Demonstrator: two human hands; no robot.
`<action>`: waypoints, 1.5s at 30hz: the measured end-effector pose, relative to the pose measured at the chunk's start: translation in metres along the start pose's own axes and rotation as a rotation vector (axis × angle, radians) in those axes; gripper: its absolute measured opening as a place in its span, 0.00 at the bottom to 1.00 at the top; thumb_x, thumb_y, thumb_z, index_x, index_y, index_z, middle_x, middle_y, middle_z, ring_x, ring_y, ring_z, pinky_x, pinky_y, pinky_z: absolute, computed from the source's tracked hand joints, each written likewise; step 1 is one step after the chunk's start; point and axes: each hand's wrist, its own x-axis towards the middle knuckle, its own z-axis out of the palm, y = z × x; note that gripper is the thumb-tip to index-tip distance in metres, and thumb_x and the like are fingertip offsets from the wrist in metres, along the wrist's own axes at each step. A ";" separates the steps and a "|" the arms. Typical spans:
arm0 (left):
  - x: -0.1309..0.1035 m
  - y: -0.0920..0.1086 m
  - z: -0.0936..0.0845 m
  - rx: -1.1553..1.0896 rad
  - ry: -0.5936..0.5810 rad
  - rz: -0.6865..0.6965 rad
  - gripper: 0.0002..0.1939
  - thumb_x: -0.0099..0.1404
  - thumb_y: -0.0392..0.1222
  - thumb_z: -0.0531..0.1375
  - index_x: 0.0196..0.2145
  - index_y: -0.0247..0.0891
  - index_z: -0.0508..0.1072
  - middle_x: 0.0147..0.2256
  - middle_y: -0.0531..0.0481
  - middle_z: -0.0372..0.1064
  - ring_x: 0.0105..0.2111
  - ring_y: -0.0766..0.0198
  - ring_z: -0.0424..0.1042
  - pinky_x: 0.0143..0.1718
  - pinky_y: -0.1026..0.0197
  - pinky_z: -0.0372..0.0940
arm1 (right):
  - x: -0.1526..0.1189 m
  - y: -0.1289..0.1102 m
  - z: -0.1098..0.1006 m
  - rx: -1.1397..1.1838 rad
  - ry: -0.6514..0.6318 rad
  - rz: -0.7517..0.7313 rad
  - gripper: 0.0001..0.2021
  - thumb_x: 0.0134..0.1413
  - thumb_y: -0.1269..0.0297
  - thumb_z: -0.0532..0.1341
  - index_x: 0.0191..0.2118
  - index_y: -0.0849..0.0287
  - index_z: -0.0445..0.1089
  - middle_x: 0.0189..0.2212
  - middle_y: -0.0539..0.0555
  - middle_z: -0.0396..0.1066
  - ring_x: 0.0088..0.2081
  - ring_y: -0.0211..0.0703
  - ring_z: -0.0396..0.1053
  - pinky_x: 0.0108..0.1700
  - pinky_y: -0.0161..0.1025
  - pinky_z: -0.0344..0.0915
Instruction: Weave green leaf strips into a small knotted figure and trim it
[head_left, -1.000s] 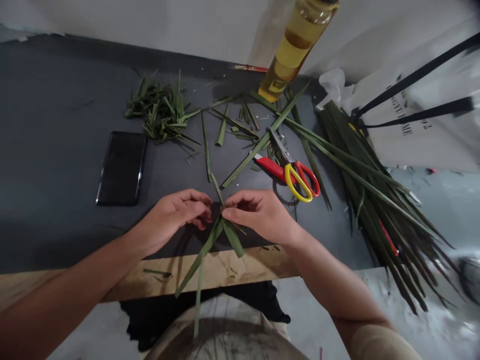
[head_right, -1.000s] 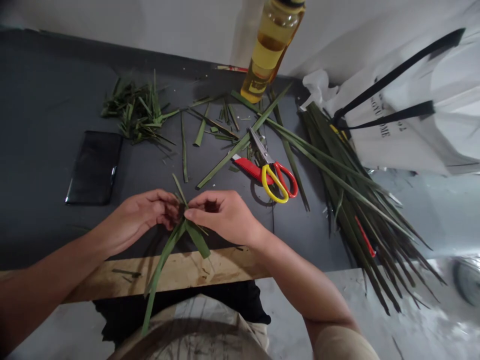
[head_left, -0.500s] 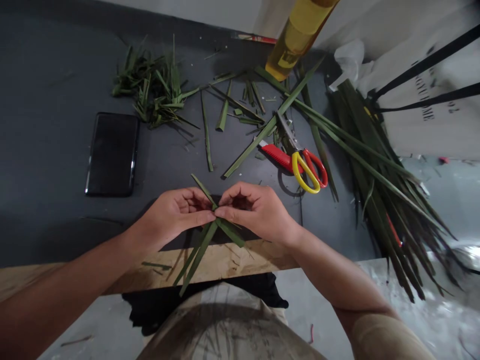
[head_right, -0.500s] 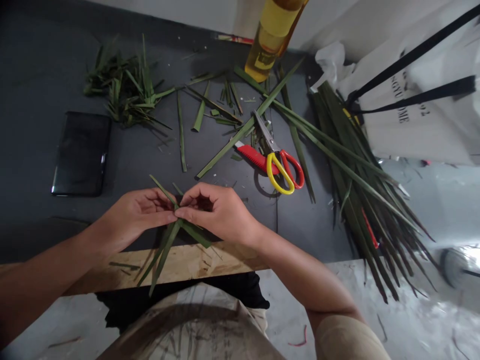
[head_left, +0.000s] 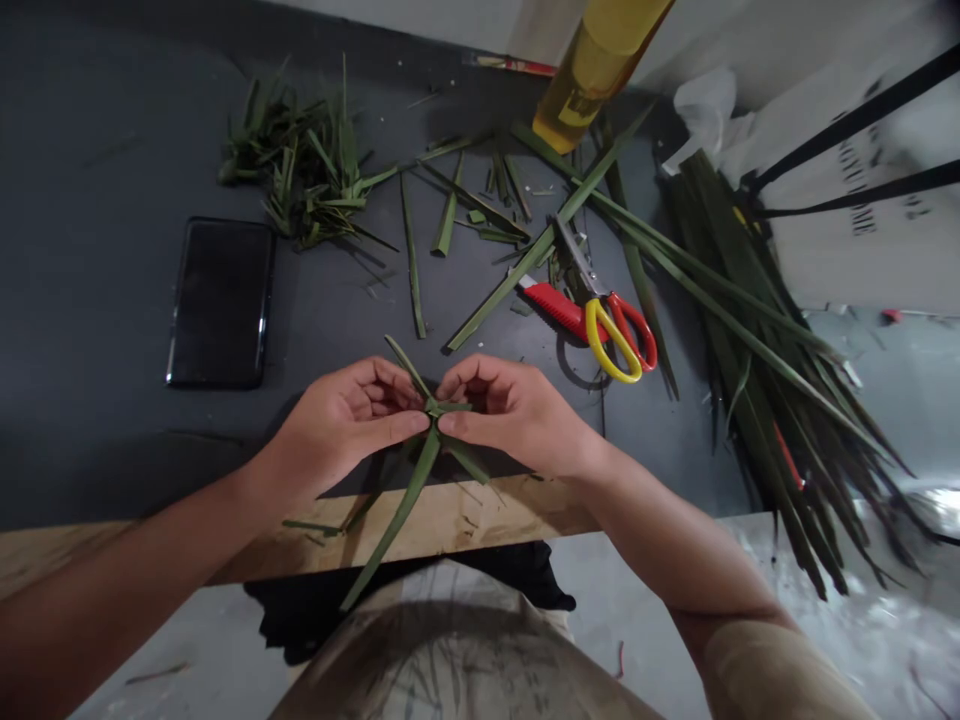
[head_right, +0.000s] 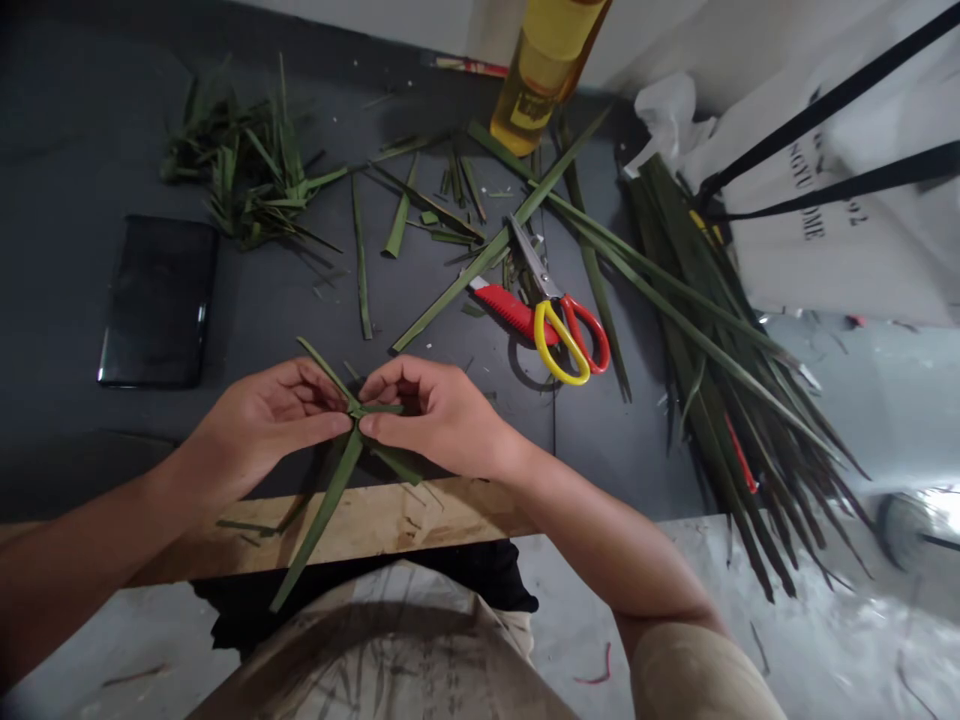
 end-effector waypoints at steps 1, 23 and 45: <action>-0.002 0.000 0.000 0.073 0.016 0.075 0.11 0.54 0.38 0.76 0.32 0.40 0.78 0.30 0.53 0.79 0.31 0.64 0.79 0.34 0.65 0.74 | 0.001 0.000 0.000 0.003 0.017 0.009 0.16 0.46 0.66 0.77 0.38 0.58 0.72 0.32 0.47 0.74 0.33 0.34 0.70 0.38 0.34 0.68; 0.001 -0.011 -0.008 0.601 -0.027 0.685 0.06 0.68 0.34 0.68 0.37 0.45 0.83 0.46 0.46 0.81 0.48 0.56 0.81 0.51 0.56 0.75 | 0.001 0.004 -0.004 -0.206 -0.016 -0.197 0.10 0.57 0.61 0.72 0.34 0.57 0.71 0.33 0.49 0.73 0.35 0.38 0.69 0.41 0.38 0.67; 0.005 -0.010 0.004 0.019 0.101 0.124 0.18 0.51 0.39 0.76 0.37 0.39 0.74 0.36 0.51 0.77 0.39 0.59 0.79 0.44 0.55 0.77 | 0.012 0.012 -0.008 -0.243 -0.076 -0.299 0.13 0.63 0.50 0.71 0.41 0.55 0.83 0.43 0.56 0.79 0.44 0.45 0.77 0.51 0.44 0.75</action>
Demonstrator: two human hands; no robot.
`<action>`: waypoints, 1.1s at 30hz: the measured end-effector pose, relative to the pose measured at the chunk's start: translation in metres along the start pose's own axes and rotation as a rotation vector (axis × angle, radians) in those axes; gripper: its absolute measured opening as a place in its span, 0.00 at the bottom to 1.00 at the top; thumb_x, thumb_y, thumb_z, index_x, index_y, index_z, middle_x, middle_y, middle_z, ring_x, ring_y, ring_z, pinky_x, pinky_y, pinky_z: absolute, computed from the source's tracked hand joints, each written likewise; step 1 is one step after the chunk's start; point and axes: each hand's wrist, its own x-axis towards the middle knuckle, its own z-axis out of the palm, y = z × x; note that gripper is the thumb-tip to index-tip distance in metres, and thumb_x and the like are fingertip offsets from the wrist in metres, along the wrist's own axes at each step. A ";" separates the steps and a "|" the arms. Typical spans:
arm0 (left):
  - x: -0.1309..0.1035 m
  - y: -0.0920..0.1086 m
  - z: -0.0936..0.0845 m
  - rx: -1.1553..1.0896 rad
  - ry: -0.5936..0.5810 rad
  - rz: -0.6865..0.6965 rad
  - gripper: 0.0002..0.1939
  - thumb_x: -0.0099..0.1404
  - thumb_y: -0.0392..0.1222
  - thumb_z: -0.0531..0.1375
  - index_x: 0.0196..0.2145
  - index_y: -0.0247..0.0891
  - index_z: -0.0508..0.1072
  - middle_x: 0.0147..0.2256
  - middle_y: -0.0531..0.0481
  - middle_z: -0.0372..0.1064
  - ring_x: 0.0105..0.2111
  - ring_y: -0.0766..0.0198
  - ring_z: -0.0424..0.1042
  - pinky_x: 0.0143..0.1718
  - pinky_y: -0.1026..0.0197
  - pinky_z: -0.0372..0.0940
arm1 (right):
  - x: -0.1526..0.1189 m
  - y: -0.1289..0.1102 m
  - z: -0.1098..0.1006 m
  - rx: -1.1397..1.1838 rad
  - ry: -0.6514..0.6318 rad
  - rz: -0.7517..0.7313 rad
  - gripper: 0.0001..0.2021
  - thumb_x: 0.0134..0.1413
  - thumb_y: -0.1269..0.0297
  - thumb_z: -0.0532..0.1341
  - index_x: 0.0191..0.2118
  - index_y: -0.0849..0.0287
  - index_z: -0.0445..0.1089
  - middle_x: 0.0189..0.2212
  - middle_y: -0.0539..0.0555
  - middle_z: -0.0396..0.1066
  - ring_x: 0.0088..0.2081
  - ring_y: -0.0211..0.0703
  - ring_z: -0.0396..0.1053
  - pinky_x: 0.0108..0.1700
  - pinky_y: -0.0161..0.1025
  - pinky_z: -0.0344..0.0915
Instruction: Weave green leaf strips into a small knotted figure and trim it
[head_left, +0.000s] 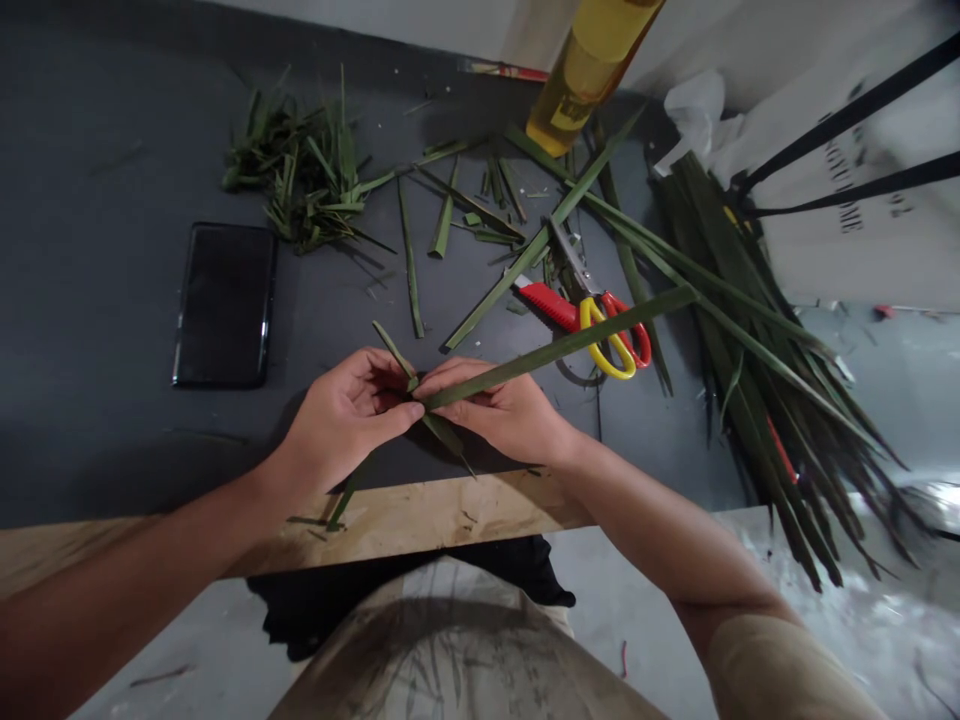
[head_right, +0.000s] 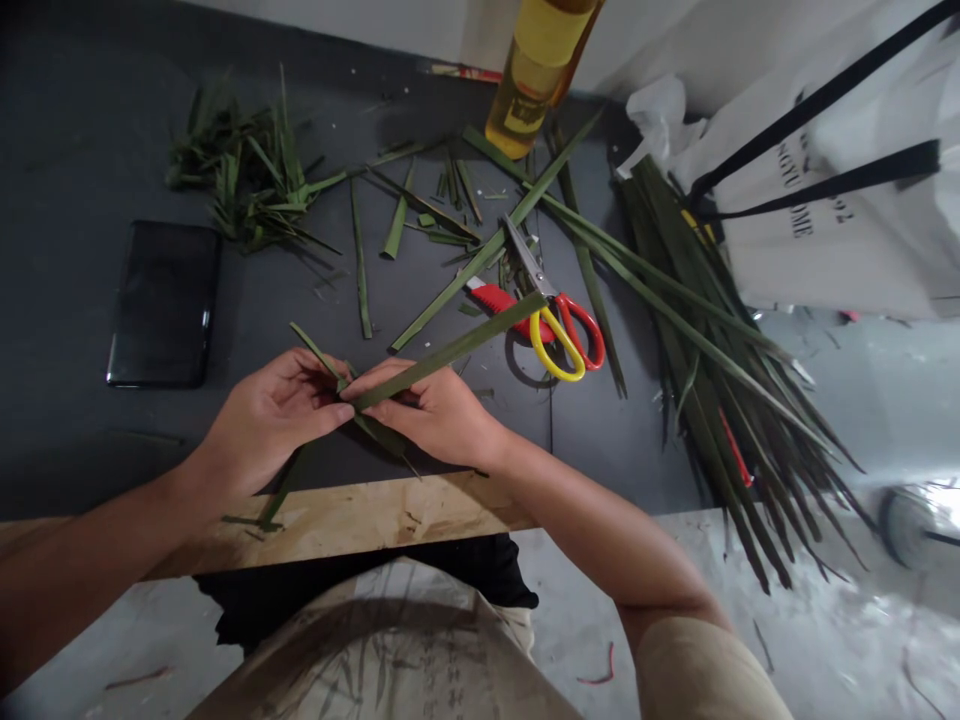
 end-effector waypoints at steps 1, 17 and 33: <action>0.000 0.000 0.000 -0.002 -0.006 -0.007 0.18 0.51 0.38 0.76 0.37 0.39 0.74 0.36 0.51 0.77 0.39 0.59 0.79 0.45 0.54 0.77 | 0.000 0.000 0.000 -0.003 -0.005 0.007 0.13 0.62 0.50 0.71 0.41 0.55 0.83 0.43 0.56 0.79 0.44 0.45 0.77 0.51 0.44 0.75; 0.001 0.005 -0.001 0.178 0.028 0.014 0.10 0.51 0.39 0.74 0.30 0.41 0.78 0.33 0.51 0.80 0.35 0.57 0.80 0.35 0.59 0.75 | -0.002 0.008 0.016 0.012 0.143 0.121 0.10 0.56 0.57 0.72 0.38 0.57 0.79 0.37 0.52 0.80 0.38 0.40 0.75 0.43 0.38 0.72; -0.001 0.003 0.004 0.043 0.008 0.023 0.20 0.52 0.44 0.77 0.39 0.39 0.75 0.34 0.51 0.80 0.38 0.57 0.81 0.44 0.54 0.78 | -0.003 0.005 0.023 -0.088 0.303 0.060 0.08 0.50 0.66 0.67 0.38 0.56 0.71 0.34 0.49 0.75 0.36 0.39 0.72 0.40 0.38 0.70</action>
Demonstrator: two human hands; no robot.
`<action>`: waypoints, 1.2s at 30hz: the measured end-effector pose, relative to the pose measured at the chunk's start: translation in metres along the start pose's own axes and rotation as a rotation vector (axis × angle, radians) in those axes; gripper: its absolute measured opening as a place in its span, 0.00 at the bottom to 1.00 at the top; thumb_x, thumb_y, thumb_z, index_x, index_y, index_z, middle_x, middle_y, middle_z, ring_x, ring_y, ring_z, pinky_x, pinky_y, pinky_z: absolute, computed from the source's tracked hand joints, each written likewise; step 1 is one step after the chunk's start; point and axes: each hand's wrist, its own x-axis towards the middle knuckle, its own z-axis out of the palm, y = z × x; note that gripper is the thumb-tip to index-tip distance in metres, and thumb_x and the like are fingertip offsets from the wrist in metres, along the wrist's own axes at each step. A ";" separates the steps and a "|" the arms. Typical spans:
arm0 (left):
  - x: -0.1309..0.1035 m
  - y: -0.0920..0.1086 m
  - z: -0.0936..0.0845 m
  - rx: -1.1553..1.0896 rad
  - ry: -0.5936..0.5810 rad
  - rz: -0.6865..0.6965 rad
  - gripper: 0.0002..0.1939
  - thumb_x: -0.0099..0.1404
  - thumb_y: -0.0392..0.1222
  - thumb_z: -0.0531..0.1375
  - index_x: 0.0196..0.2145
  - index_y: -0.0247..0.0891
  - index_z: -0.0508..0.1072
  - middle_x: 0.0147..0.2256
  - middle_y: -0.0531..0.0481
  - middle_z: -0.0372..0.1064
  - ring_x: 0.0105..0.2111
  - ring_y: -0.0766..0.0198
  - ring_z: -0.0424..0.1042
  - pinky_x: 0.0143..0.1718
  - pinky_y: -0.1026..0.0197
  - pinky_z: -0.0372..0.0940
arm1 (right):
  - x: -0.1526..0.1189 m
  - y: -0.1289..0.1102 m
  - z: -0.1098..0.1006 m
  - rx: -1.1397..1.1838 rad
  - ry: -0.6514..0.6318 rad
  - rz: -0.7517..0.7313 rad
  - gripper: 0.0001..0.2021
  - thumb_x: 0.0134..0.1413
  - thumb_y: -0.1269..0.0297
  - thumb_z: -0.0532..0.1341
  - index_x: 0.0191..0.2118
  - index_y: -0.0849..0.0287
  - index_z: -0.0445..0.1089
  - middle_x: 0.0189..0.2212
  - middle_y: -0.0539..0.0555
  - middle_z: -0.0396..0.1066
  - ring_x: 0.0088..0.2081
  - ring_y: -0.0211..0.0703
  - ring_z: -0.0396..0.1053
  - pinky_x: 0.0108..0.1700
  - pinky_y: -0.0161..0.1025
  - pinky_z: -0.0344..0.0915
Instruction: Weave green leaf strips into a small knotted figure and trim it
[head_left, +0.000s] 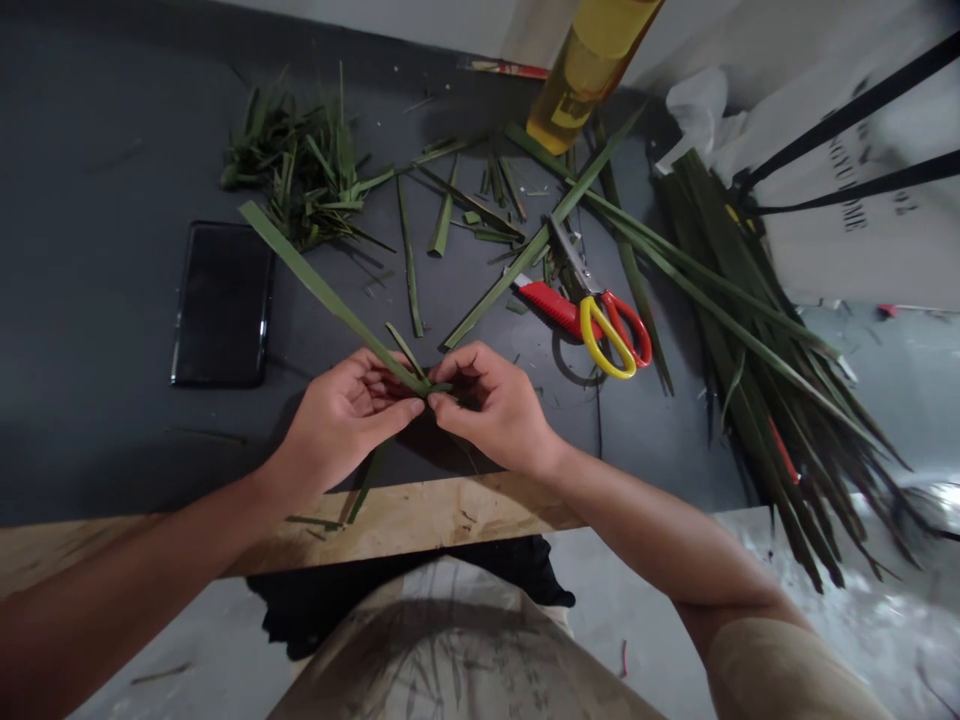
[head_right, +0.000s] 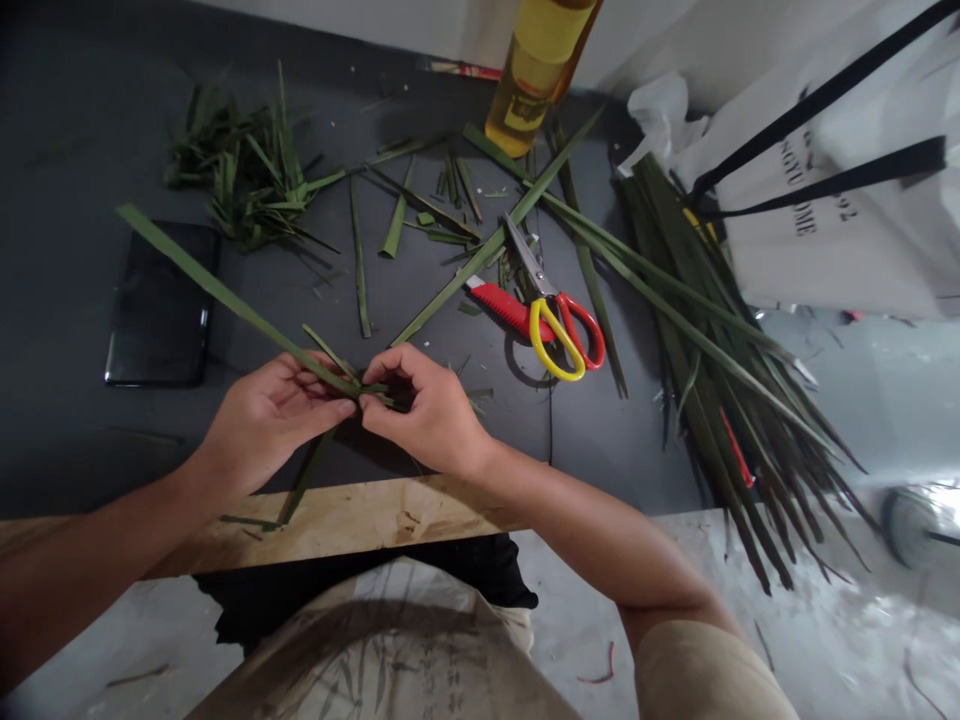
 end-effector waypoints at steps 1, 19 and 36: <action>-0.001 0.001 0.000 0.016 0.026 0.033 0.20 0.54 0.45 0.76 0.40 0.40 0.74 0.35 0.51 0.80 0.38 0.57 0.81 0.43 0.54 0.79 | 0.000 0.000 0.000 0.008 0.008 0.000 0.08 0.50 0.67 0.67 0.38 0.56 0.70 0.34 0.49 0.75 0.36 0.39 0.72 0.40 0.38 0.69; -0.001 0.003 -0.022 0.450 0.255 0.482 0.05 0.72 0.45 0.66 0.41 0.47 0.83 0.40 0.53 0.82 0.42 0.56 0.82 0.49 0.50 0.77 | -0.007 -0.014 -0.006 0.056 -0.075 0.041 0.10 0.50 0.67 0.67 0.38 0.55 0.68 0.34 0.49 0.72 0.36 0.38 0.70 0.40 0.38 0.69; -0.003 0.006 -0.002 0.082 0.071 -0.083 0.15 0.59 0.48 0.72 0.41 0.38 0.78 0.32 0.52 0.77 0.28 0.63 0.75 0.31 0.61 0.75 | -0.008 -0.004 0.005 -0.190 0.078 0.047 0.08 0.51 0.66 0.65 0.40 0.56 0.72 0.33 0.48 0.78 0.34 0.39 0.75 0.36 0.36 0.68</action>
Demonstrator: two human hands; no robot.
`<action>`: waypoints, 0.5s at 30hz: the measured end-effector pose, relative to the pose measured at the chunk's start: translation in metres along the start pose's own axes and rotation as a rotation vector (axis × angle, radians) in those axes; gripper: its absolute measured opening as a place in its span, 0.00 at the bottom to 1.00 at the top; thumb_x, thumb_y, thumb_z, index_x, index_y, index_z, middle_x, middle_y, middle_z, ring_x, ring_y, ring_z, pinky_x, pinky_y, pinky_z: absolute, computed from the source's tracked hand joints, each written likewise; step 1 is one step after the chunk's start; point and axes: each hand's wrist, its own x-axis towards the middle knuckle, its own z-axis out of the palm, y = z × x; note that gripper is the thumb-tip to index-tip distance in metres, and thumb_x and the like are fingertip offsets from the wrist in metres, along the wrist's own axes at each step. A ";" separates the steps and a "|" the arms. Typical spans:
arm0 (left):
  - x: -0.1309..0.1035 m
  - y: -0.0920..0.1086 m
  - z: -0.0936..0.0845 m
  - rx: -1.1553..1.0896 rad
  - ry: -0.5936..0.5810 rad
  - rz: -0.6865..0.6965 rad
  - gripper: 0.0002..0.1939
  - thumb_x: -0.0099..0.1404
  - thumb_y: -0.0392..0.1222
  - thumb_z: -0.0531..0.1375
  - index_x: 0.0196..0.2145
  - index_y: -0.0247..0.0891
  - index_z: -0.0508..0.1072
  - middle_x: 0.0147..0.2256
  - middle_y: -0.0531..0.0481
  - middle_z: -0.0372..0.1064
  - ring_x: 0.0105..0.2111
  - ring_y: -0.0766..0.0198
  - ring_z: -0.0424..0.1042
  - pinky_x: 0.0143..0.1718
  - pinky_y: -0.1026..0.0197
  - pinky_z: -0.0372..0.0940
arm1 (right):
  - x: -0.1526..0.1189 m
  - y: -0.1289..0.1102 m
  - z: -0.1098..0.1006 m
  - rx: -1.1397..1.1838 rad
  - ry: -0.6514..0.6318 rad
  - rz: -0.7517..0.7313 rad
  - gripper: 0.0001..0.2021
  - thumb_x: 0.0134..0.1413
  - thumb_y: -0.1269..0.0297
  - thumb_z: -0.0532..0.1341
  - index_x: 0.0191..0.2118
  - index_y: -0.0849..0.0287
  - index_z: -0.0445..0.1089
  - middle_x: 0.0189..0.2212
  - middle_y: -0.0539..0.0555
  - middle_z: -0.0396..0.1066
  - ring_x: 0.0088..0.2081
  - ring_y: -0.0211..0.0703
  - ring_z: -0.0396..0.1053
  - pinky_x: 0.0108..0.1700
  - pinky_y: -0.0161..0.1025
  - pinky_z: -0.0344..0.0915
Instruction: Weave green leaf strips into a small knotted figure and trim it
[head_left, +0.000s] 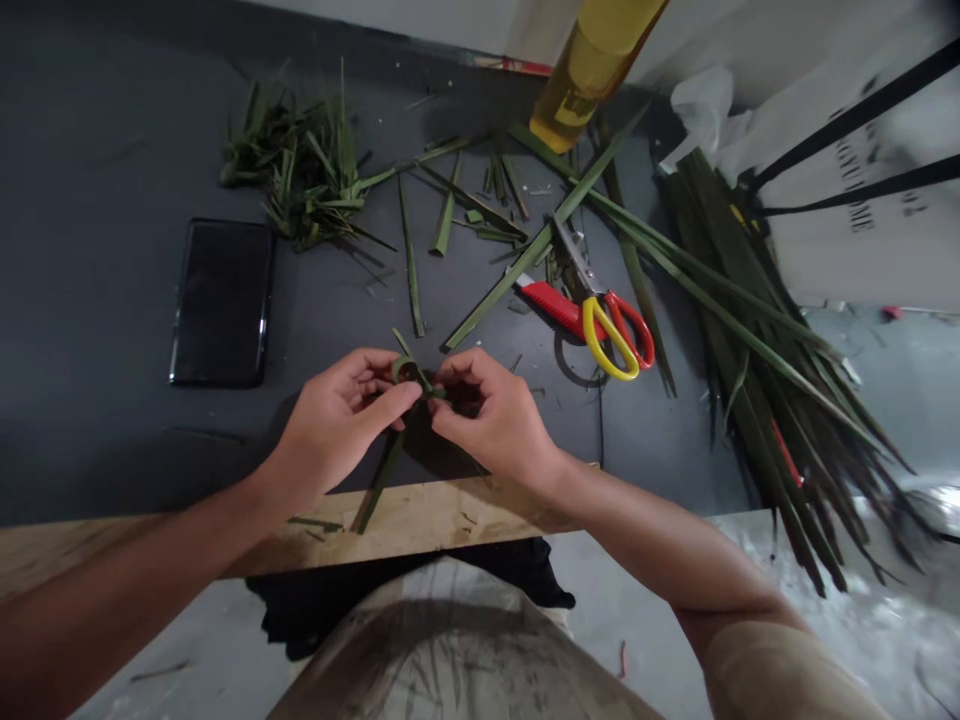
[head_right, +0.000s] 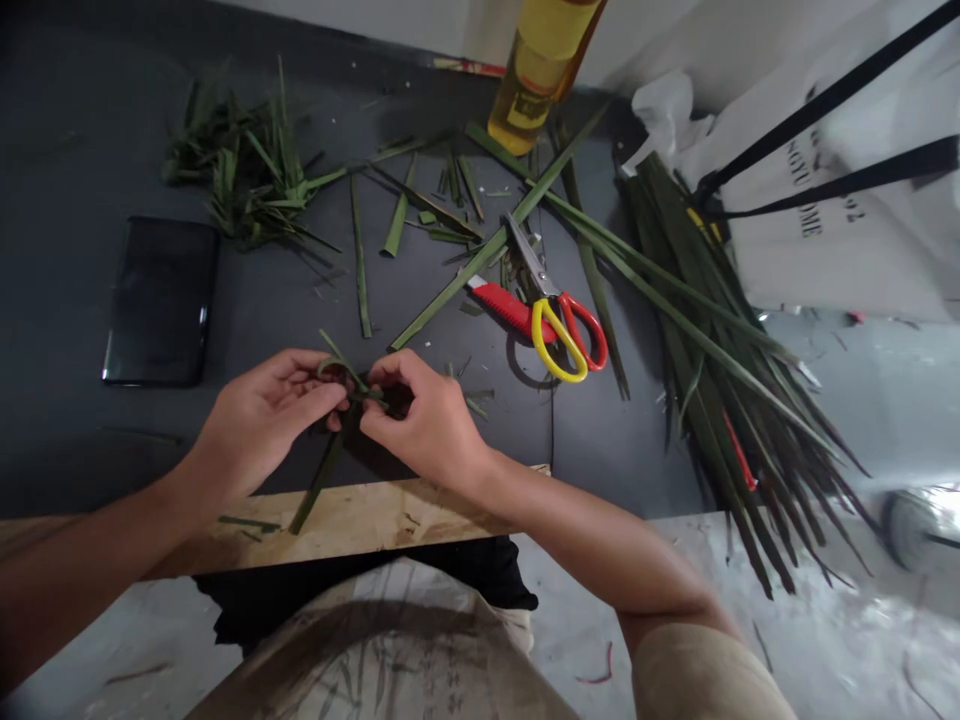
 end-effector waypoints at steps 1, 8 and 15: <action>0.000 -0.001 0.001 -0.025 0.034 0.008 0.15 0.59 0.47 0.72 0.40 0.38 0.79 0.33 0.52 0.77 0.29 0.63 0.75 0.33 0.60 0.76 | -0.001 0.000 0.001 -0.002 -0.003 -0.009 0.09 0.52 0.66 0.65 0.41 0.56 0.73 0.34 0.48 0.79 0.35 0.39 0.76 0.37 0.35 0.69; -0.002 -0.018 0.003 -0.156 0.146 0.177 0.13 0.64 0.42 0.70 0.47 0.43 0.81 0.41 0.49 0.79 0.40 0.58 0.78 0.42 0.57 0.78 | 0.000 -0.001 0.002 -0.009 0.009 -0.062 0.09 0.52 0.67 0.63 0.40 0.58 0.77 0.34 0.50 0.81 0.35 0.40 0.77 0.39 0.37 0.71; 0.000 -0.014 0.005 -0.275 0.236 0.265 0.10 0.64 0.40 0.71 0.42 0.44 0.79 0.39 0.49 0.78 0.39 0.58 0.79 0.38 0.58 0.77 | 0.000 0.000 0.004 -0.040 -0.020 -0.126 0.08 0.54 0.67 0.63 0.39 0.58 0.79 0.34 0.51 0.80 0.34 0.40 0.76 0.40 0.37 0.71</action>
